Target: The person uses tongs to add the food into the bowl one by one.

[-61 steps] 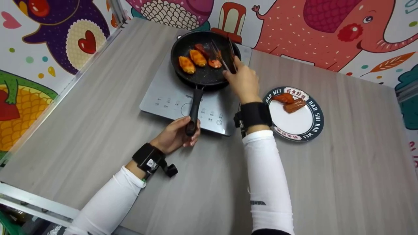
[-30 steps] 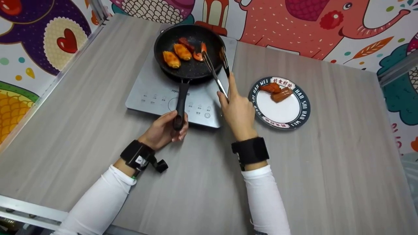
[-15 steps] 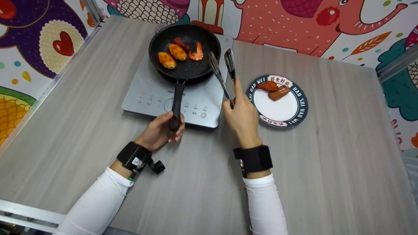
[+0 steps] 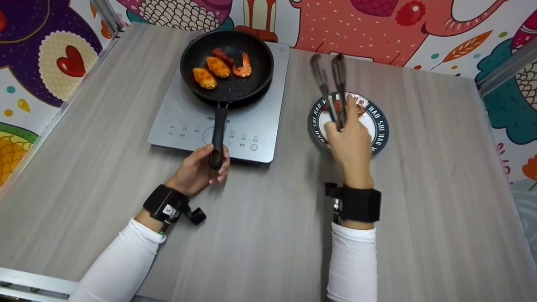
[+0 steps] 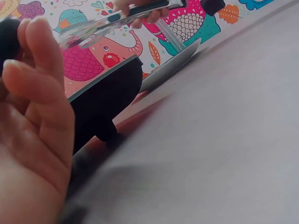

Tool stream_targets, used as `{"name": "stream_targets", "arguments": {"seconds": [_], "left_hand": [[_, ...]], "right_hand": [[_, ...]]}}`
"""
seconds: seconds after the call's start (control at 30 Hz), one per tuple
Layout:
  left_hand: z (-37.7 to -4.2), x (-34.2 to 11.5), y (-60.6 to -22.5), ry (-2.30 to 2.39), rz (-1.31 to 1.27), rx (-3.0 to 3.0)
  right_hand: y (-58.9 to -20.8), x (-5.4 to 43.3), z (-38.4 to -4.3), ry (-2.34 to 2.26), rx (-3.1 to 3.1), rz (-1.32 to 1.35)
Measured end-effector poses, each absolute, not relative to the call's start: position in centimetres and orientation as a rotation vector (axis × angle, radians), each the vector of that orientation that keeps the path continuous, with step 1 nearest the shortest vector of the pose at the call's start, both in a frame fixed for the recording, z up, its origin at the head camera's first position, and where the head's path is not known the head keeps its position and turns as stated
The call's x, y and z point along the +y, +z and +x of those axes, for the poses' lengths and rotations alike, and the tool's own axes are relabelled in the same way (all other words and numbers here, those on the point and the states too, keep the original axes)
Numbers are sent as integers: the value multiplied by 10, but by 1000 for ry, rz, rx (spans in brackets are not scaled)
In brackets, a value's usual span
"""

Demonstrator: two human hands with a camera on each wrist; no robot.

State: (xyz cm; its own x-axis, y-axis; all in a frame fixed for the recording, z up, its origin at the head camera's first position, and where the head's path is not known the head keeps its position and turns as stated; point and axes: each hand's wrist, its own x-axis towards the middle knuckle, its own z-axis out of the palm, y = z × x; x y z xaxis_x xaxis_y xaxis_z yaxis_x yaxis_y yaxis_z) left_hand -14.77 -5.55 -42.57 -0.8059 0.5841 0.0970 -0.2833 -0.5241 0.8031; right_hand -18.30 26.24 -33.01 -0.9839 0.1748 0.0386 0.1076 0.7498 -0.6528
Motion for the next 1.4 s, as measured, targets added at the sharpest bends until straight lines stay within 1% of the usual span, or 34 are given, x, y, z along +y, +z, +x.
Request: {"name": "stream_targets", "arguments": {"seconds": [0.2, 0.47, 0.77, 1.07, 1.4], "left_hand": [[-147, -56, -425, 2324, 508, 1131], [-146, -57, -425, 2321, 490, 1142], [-147, -56, -426, 2308, 506, 1181], [-148, -55, -426, 2303, 484, 1182], [-147, -55, -426, 2300, 479, 1188]], "right_hand": [[-324, 298, -177, 1141, -2865, -376], [-332, 323, -172, 1163, -2912, -421], [-347, 334, -171, 1462, -2931, -412], [-348, 337, -170, 1498, -2977, -429], [-349, 324, -175, 1149, -3147, -403]]}}
